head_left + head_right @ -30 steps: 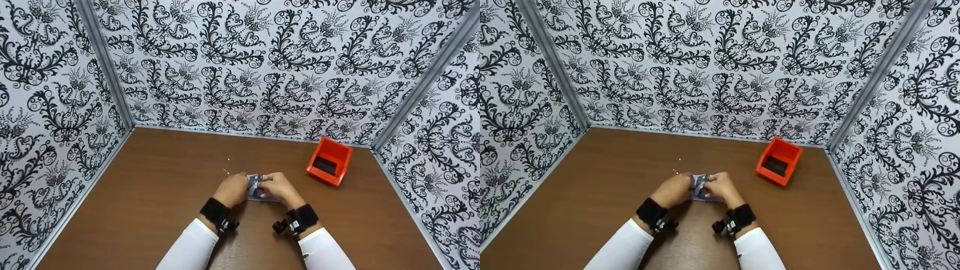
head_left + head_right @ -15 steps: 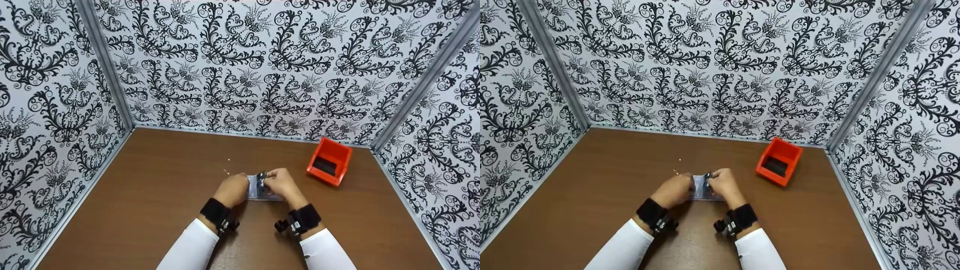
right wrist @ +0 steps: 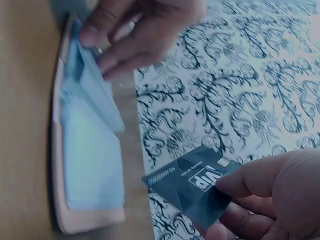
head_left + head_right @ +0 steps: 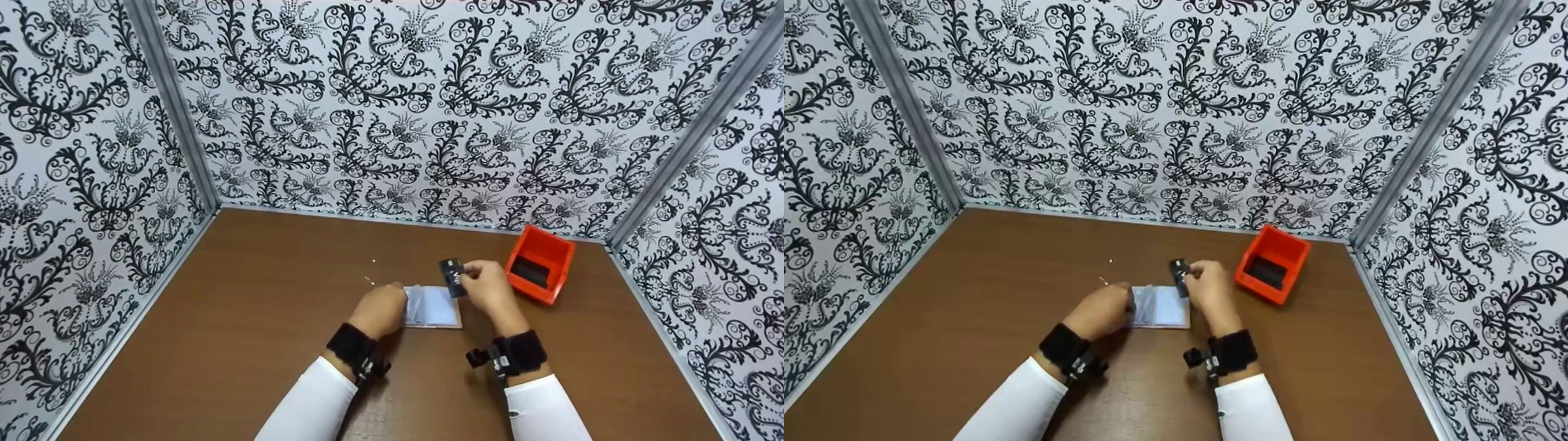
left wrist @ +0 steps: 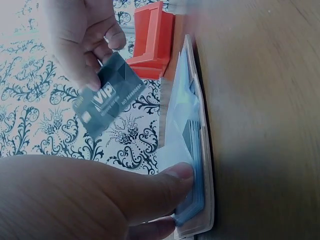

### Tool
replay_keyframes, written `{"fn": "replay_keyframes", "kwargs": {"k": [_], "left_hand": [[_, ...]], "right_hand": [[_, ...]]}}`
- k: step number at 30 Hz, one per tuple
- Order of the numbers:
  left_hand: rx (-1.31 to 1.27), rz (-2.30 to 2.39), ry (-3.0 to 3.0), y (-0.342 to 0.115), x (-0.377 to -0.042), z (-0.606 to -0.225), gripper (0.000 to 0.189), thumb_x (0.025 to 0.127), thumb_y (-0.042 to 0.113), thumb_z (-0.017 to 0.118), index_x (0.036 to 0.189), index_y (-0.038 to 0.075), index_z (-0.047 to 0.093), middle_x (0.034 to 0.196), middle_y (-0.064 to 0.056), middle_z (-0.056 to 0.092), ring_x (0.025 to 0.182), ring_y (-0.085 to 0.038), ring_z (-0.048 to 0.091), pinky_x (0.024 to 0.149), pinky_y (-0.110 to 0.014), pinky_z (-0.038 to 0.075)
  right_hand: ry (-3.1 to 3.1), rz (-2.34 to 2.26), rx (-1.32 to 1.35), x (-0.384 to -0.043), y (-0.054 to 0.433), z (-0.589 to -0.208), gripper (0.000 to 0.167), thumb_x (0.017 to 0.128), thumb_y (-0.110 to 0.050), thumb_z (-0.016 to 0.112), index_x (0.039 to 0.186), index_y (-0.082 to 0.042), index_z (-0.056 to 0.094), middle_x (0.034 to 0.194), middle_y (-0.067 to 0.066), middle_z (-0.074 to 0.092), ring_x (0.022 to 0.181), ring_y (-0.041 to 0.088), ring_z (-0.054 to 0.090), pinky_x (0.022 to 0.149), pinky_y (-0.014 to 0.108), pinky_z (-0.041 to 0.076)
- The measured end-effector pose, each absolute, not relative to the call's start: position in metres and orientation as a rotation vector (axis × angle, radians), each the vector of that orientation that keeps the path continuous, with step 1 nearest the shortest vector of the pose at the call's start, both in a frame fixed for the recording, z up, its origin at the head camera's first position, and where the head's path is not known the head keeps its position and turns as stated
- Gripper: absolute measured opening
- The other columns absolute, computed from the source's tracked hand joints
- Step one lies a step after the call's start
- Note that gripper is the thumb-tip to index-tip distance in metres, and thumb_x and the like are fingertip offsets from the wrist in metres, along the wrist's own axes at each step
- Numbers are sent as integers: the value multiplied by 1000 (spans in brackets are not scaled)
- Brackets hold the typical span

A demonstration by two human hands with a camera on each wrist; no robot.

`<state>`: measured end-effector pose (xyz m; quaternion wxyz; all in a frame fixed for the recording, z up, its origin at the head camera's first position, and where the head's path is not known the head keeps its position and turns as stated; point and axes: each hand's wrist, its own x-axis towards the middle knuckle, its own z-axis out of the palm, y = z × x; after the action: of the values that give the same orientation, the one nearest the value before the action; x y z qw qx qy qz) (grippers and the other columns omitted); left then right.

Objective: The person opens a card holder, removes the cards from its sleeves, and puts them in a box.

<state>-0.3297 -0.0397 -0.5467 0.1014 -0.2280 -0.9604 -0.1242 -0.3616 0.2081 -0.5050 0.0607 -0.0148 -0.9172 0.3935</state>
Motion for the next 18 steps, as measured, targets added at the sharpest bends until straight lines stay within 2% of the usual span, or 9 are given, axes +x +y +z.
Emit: {"fn": "replay_keyframes", "kwargs": {"k": [11,13,18], "left_hand": [[-671,-365,-2837,-40,-330,-547,4,95,4,78,92,7,79,100,-8,79,86,-33,81,75,-49,68],[-675,-368,-2834,-40,-330,-546,4,95,4,78,92,7,79,100,-8,79,86,-33,81,75,-49,68],[-675,-384,-2842,-39,-330,-546,4,95,4,78,92,6,79,100,-8,79,85,-32,80,76,-49,68]], "right_hand": [[-2638,1064,-37,-363,246,-491,25,101,-9,73,122,-2,85,121,22,85,110,40,77,102,56,59],[-2613,1050,-42,-362,252,-490,25,101,-8,73,121,-1,86,120,23,85,108,40,78,100,54,60],[-2565,1021,-72,-360,262,-488,24,101,-8,72,120,-2,86,118,23,85,102,40,77,88,42,58]]}}
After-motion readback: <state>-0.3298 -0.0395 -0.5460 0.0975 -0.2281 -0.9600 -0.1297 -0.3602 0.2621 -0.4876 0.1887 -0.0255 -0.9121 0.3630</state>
